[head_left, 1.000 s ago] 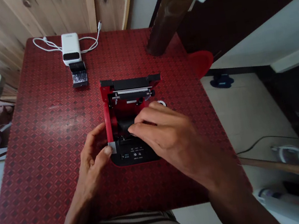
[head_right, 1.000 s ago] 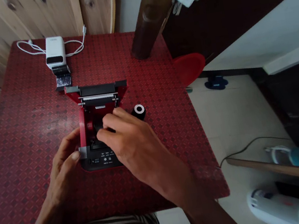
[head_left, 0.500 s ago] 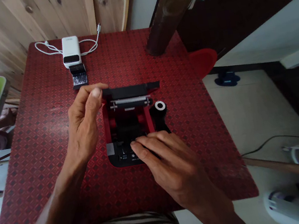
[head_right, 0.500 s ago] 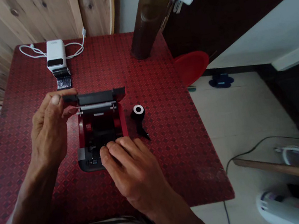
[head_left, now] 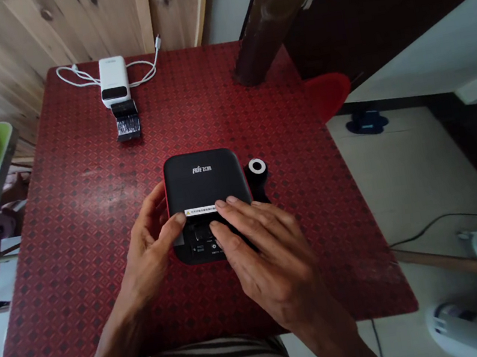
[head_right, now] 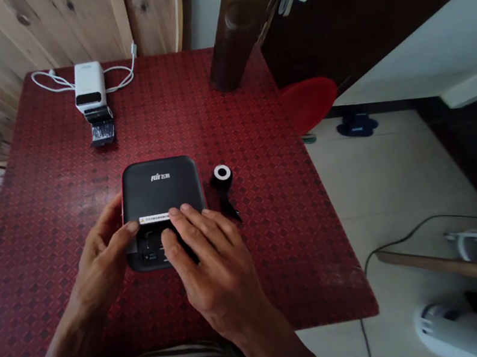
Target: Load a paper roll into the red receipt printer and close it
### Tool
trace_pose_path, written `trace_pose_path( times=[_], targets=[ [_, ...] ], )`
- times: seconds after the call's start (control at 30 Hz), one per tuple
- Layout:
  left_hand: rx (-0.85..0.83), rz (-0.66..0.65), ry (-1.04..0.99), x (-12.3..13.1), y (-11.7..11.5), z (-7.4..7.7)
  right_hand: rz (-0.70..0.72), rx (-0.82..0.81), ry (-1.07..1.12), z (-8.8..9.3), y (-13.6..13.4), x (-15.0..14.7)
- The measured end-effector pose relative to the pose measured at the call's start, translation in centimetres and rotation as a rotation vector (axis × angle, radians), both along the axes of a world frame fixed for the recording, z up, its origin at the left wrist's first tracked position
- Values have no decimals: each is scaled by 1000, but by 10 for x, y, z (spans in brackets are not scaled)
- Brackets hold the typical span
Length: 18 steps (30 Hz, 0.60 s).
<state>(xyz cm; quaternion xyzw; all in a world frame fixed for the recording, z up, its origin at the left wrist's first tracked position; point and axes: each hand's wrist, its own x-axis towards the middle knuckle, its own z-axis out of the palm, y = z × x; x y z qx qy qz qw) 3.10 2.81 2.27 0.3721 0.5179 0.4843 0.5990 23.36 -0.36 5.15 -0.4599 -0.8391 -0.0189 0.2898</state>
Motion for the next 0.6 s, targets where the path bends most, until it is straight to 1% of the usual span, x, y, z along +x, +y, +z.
trace_pose_path(
  times=[0.2,0.43,0.53,0.6],
  targets=[
    [17,27,5,3,0,2,-13,-22,36,1,0,-2],
    [43,38,58,3,1,-3,-42,-37,77,-2,0,-7],
    [31,32,84,0,-2,-4,-35,-73,147,-5,-5,-5],
    [20,28,88,-4,-8,-4,-57,-96,227,-9,-12,-2]
  ],
)
